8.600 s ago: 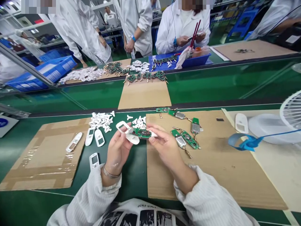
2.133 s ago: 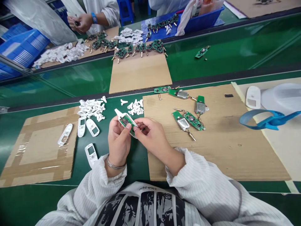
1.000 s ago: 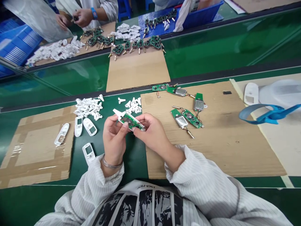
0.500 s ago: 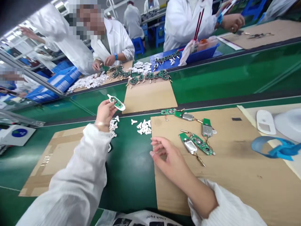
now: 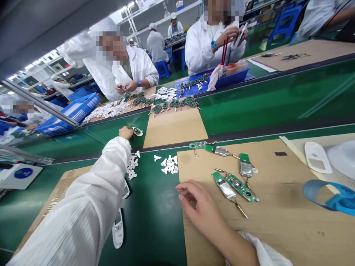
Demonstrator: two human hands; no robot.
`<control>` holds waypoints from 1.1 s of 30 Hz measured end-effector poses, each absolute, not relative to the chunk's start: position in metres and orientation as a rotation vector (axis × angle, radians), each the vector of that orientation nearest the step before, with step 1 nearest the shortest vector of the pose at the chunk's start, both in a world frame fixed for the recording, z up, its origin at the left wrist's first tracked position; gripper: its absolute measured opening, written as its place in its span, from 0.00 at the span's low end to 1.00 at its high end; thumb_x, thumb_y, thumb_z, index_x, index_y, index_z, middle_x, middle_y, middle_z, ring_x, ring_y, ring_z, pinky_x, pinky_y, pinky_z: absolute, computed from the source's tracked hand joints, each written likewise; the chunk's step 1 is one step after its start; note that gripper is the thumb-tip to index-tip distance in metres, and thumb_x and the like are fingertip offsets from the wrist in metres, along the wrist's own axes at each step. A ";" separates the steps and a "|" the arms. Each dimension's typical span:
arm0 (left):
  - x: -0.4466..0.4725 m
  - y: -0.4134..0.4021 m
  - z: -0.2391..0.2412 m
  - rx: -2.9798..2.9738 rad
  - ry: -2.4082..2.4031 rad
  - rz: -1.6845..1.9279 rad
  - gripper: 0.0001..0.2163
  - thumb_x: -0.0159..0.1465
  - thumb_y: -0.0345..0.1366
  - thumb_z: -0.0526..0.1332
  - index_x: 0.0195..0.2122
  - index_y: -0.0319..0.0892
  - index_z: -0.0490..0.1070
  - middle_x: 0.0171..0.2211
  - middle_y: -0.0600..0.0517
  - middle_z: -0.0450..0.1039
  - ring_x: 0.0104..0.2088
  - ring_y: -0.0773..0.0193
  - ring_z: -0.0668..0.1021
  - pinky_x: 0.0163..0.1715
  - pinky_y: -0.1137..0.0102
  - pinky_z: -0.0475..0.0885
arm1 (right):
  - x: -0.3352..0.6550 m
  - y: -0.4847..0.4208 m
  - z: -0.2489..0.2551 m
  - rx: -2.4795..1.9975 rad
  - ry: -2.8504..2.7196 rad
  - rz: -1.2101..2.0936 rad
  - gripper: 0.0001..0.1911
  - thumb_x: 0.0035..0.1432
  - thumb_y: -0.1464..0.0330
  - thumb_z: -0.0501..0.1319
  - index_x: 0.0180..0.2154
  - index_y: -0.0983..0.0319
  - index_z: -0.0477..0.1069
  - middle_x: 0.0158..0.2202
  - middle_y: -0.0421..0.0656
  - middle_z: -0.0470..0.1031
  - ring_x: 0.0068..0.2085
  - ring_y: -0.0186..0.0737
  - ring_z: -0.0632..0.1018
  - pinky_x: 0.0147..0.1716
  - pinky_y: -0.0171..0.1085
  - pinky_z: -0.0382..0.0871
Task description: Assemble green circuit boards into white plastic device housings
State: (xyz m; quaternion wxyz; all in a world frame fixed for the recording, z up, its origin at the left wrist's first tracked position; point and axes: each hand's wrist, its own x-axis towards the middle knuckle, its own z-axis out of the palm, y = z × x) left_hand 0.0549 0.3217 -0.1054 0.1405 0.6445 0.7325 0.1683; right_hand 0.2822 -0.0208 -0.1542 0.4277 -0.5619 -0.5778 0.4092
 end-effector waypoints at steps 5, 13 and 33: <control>0.040 0.264 -0.066 1.977 1.764 0.490 0.17 0.67 0.37 0.57 0.55 0.38 0.68 0.52 0.44 0.73 0.48 0.58 0.77 0.48 0.64 0.73 | 0.294 -0.033 -0.136 -1.499 -1.714 0.902 0.12 0.64 0.70 0.52 0.45 0.59 0.71 0.44 0.46 0.75 0.42 0.44 0.77 0.42 0.45 0.74; 0.030 0.074 -0.033 2.353 0.927 0.244 0.20 0.66 0.41 0.58 0.59 0.50 0.63 0.54 0.49 0.70 0.49 0.60 0.76 0.50 0.66 0.71 | 0.344 -0.012 -0.087 -1.871 -2.222 0.451 0.09 0.63 0.70 0.55 0.42 0.61 0.73 0.42 0.48 0.77 0.44 0.52 0.77 0.41 0.46 0.70; 0.008 0.003 -0.131 2.252 1.413 0.465 0.15 0.67 0.44 0.53 0.51 0.44 0.67 0.46 0.44 0.73 0.40 0.58 0.79 0.42 0.61 0.76 | 0.311 0.085 -0.117 -2.044 -2.152 0.181 0.14 0.62 0.79 0.54 0.46 0.67 0.74 0.47 0.57 0.74 0.52 0.53 0.71 0.50 0.44 0.64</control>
